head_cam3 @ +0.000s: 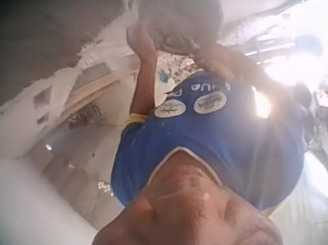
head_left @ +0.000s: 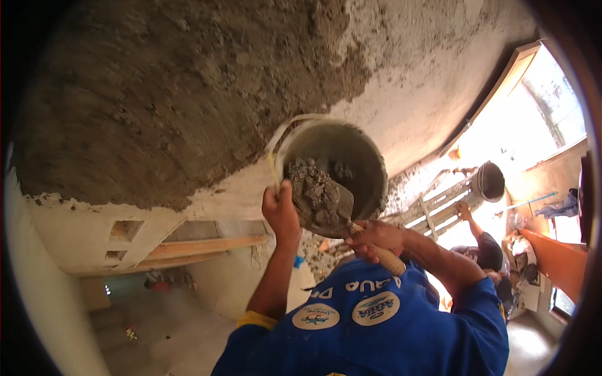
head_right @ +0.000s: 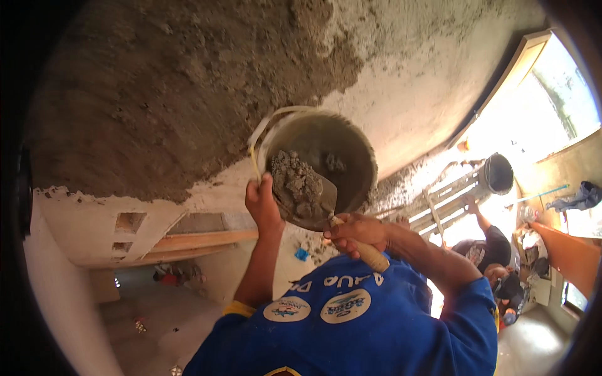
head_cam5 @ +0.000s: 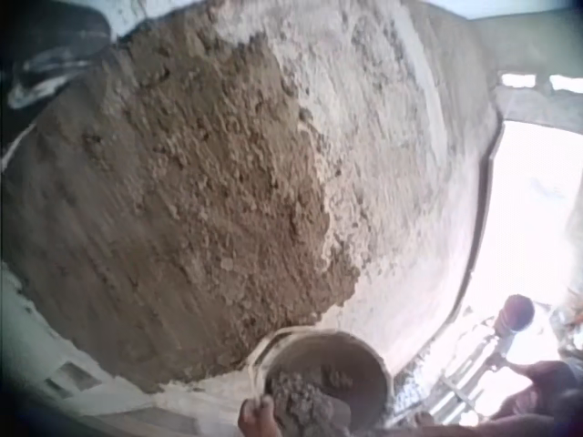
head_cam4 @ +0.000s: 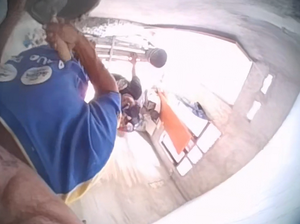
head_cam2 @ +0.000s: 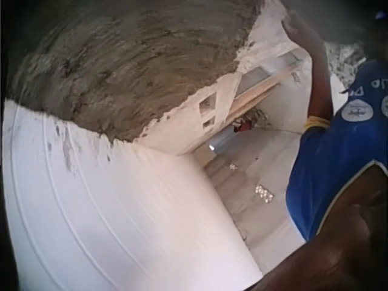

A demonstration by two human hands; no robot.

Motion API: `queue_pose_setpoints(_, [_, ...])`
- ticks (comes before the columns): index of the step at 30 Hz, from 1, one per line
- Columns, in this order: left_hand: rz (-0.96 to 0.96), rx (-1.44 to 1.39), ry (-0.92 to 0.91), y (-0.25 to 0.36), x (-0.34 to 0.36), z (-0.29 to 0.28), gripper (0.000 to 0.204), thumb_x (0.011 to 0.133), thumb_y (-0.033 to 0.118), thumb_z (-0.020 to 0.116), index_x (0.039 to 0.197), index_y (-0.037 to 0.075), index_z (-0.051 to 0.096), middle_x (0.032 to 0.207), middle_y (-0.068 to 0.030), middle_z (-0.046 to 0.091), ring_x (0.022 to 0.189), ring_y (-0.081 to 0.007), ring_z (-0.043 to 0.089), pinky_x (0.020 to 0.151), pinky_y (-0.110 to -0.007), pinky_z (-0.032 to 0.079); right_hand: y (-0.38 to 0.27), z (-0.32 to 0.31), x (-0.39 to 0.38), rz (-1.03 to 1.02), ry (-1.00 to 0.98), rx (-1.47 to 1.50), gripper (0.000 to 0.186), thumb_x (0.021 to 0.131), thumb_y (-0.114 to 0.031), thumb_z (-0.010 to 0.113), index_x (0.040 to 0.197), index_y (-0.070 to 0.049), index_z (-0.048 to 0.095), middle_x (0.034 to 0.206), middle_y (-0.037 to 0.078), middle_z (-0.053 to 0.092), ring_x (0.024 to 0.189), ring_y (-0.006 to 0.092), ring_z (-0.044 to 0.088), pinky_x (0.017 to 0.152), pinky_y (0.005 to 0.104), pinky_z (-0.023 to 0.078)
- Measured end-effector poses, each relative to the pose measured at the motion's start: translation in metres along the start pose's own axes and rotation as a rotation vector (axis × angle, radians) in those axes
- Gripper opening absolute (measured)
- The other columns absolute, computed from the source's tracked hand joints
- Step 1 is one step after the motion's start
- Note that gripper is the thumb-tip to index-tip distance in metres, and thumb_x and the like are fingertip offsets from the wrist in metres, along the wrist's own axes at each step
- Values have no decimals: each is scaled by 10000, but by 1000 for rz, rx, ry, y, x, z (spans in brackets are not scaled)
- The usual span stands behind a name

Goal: The person applies plaster to an interior wall using a trowel while holding a bucket of wet plaster mixture.

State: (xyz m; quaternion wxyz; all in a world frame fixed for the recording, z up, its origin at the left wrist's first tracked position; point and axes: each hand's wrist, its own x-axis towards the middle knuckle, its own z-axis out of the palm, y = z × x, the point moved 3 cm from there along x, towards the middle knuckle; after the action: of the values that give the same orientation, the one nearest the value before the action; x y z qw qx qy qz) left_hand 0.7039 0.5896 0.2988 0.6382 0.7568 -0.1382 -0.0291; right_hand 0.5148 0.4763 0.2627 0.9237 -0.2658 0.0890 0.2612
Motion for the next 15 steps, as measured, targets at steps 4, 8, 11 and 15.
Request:
queue_pose_setpoints(4, [-296, -324, 277, -55, -9, -15, 319, 882, 313, 642, 771, 104, 428, 684, 55, 352, 607, -74, 348, 534, -282, 318, -55, 40, -23, -214, -66, 257, 135, 901, -180, 553, 964, -61, 541, 607, 9, 447, 450, 106, 443, 371, 253, 391])
queue_pose_setpoints(8, [-233, -135, 387, -84, -30, -75, 334, 891, 313, 622, 795, 32, 468, 728, -15, 413, 673, -134, 395, 612, -342, 380, -135, 106, -53, -590, -157, 70, 170, 873, -127, 504, 1012, -33, 528, 620, 43, 475, 449, 141, 467, 388, 289, 414])
queue_pose_setpoints(11, [-142, 223, 375, -99, -51, -99, 423, 909, 321, 596, 696, 41, 361, 654, -15, 342, 612, -137, 344, 557, -361, 334, -192, 144, -78, -1154, 164, -386, 237, 855, -116, 482, 1047, 23, 493, 653, 63, 525, 483, 135, 530, 431, 281, 462])
queue_pose_setpoints(15, [-115, 423, 412, -125, -75, -142, 425, 895, 337, 598, 714, -2, 415, 644, -66, 410, 604, -180, 404, 569, -386, 364, -292, 190, -95, -1874, 762, -669, 303, 886, -163, 539, 1089, 50, 467, 671, 64, 556, 498, 119, 528, 438, 261, 450])
